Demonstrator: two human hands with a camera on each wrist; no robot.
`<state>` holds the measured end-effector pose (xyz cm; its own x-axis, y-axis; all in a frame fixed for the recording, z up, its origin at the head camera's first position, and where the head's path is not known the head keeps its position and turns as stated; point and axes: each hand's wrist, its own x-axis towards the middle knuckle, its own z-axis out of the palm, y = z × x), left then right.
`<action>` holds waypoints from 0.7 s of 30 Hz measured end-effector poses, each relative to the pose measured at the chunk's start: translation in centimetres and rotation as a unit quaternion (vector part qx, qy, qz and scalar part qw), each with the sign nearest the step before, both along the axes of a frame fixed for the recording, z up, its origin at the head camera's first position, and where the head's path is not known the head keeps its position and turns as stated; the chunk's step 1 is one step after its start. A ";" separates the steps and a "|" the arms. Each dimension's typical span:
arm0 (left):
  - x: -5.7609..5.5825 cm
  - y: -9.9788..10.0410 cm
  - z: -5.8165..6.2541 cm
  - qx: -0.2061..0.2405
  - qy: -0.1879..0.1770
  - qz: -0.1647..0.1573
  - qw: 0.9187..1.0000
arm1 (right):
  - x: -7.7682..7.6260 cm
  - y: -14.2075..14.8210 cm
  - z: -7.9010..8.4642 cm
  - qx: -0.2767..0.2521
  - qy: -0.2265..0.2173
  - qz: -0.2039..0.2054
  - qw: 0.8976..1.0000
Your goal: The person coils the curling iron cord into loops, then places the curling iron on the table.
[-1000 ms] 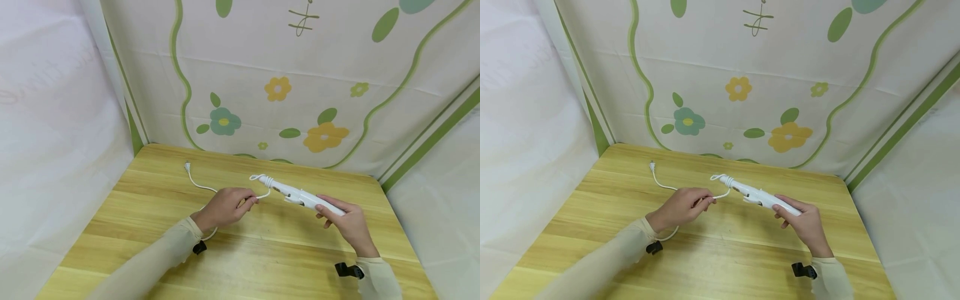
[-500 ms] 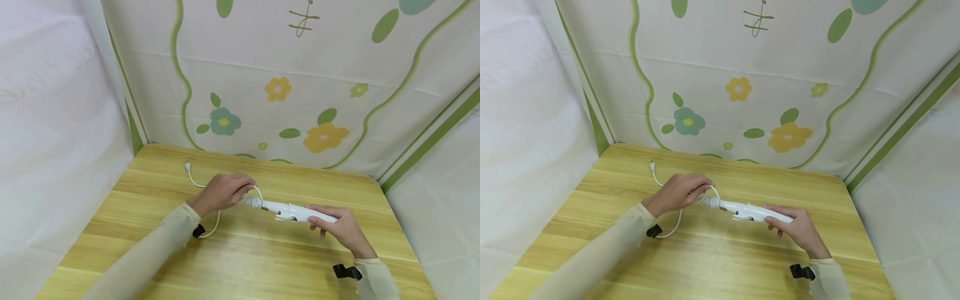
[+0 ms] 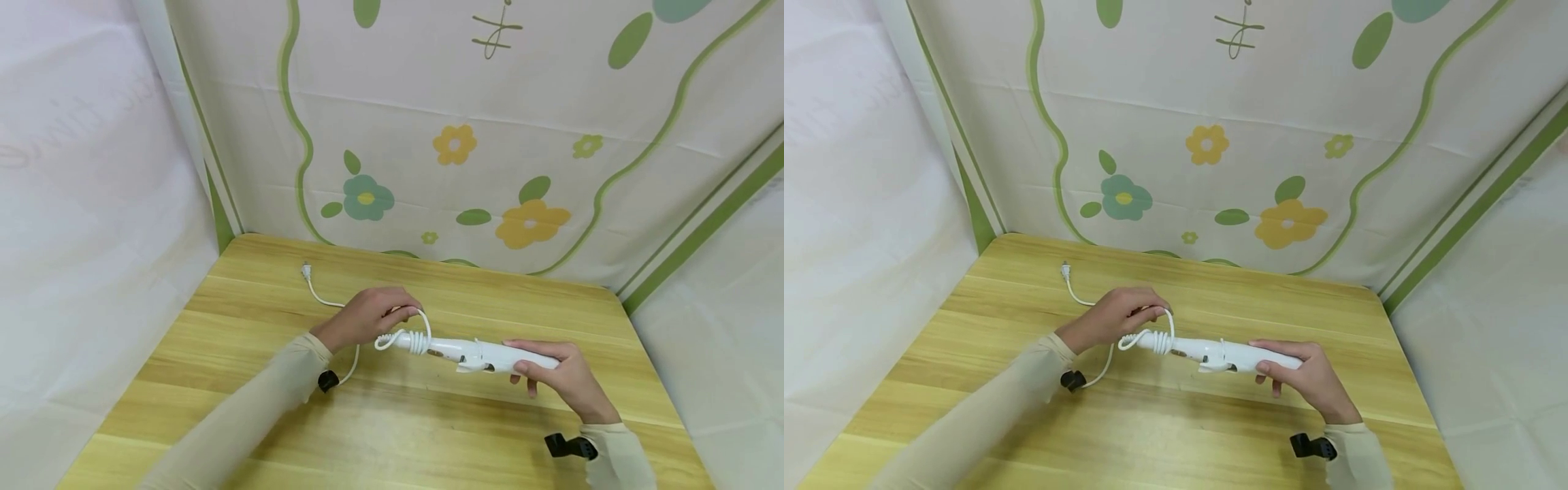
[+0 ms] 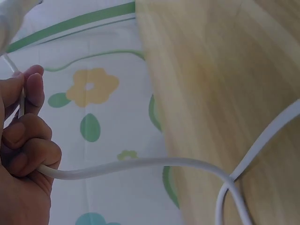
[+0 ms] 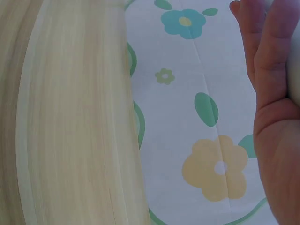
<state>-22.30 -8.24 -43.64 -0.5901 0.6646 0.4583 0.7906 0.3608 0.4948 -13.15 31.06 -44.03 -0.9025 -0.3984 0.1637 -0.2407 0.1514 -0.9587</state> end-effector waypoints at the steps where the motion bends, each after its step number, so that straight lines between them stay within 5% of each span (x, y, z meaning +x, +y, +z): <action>1: 0.1 0.1 -0.2 0.004 -0.012 -0.005 1.000 | 0.0 0.1 0.0 -0.012 0.003 0.006 1.000; 11: 0.7 1.1 -1.0 0.028 -0.082 -0.036 0.996 | 0.0 0.8 0.0 -0.079 0.032 0.026 0.996; 21: 1.8 2.1 -1.7 0.027 -0.111 -0.070 0.991 | -0.2 0.9 -0.4 -0.111 0.037 0.042 0.992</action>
<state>-20.47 -6.13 -45.35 -0.5840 0.7253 0.3644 0.7008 0.2241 0.6772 -13.31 31.96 -44.45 -0.8504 -0.4179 0.3197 -0.3136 -0.0852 -0.9457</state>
